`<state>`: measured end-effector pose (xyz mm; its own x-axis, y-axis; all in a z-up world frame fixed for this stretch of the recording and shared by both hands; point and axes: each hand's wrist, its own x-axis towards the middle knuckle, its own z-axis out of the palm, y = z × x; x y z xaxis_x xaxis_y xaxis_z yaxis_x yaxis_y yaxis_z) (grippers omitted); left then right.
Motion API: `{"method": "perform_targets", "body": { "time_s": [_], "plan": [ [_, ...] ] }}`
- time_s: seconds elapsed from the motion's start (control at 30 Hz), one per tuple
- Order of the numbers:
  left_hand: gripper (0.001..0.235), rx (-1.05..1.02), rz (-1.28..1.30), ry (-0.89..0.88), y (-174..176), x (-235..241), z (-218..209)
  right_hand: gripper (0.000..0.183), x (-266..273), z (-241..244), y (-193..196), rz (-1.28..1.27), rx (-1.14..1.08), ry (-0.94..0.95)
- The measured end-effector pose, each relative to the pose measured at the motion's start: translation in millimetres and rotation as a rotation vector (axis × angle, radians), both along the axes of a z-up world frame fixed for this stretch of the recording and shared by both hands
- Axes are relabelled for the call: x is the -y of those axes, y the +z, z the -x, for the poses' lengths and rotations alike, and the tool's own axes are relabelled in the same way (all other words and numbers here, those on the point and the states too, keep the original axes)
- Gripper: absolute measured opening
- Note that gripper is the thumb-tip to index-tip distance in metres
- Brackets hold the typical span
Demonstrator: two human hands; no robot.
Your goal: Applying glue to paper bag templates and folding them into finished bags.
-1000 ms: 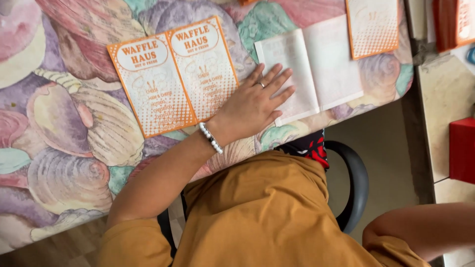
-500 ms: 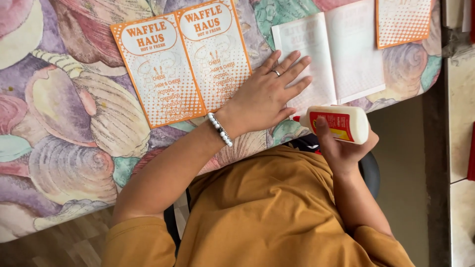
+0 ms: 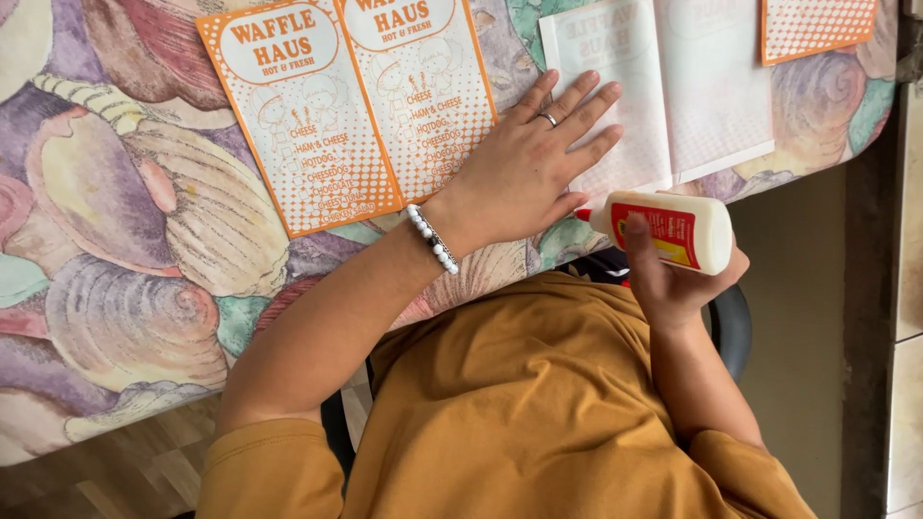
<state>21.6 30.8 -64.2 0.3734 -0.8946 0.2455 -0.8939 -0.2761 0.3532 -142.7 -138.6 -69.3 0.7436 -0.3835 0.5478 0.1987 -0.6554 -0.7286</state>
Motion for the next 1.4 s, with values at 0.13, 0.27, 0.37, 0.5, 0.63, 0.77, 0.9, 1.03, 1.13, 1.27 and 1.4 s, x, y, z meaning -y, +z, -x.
{"method": "perform_targets", "body": {
  "time_s": [0.13, 0.27, 0.37, 0.5, 0.63, 0.77, 0.9, 1.03, 1.13, 1.27, 1.4],
  "plan": [
    [0.069, 0.023, 0.007, 0.008, -4, 0, 0, 0.063, 34, 14, -39, -0.005, 0.093, -0.097],
    [0.068, 0.017, 0.01, 0.009, -4, 0, 0, 0.059, 51, 11, -37, 0.019, 0.117, -0.147],
    [0.068, 0.006, 0.013, 0.004, -3, 1, -1, 0.061, 40, 13, -44, -0.065, 0.136, -0.202],
    [0.069, -0.008, 0.012, -0.003, -3, 1, -1, 0.06, 12, 7, -24, -0.1, 0.053, -0.131],
    [0.07, 0.002, 0.003, 0.004, -3, 1, 0, 0.065, 52, 16, -47, -0.018, 0.187, -0.086],
    [0.068, 0.002, 0.006, 0.003, -3, 1, -1, 0.055, 73, 13, -44, 0.009, 0.181, -0.22],
    [0.069, -0.007, 0.003, 0.003, -3, 1, 0, 0.064, 47, 22, -56, -0.124, 0.18, -0.188],
    [0.07, -0.012, 0.004, 0.002, -2, 1, -1, 0.071, 53, 27, -71, -0.195, 0.192, -0.265],
    [0.069, -0.001, 0.002, 0.003, -3, 1, 0, 0.051, 73, 7, -35, -0.076, 0.22, -0.322],
    [0.069, 0.009, 0.001, 0.006, -2, 1, -1, 0.053, 71, 14, -46, -0.028, 0.242, -0.293],
    [0.068, 0.0, 0.005, 0.005, 0, 1, -1, 0.067, 70, 26, -68, -0.067, 0.239, -0.169]
  ]
}}
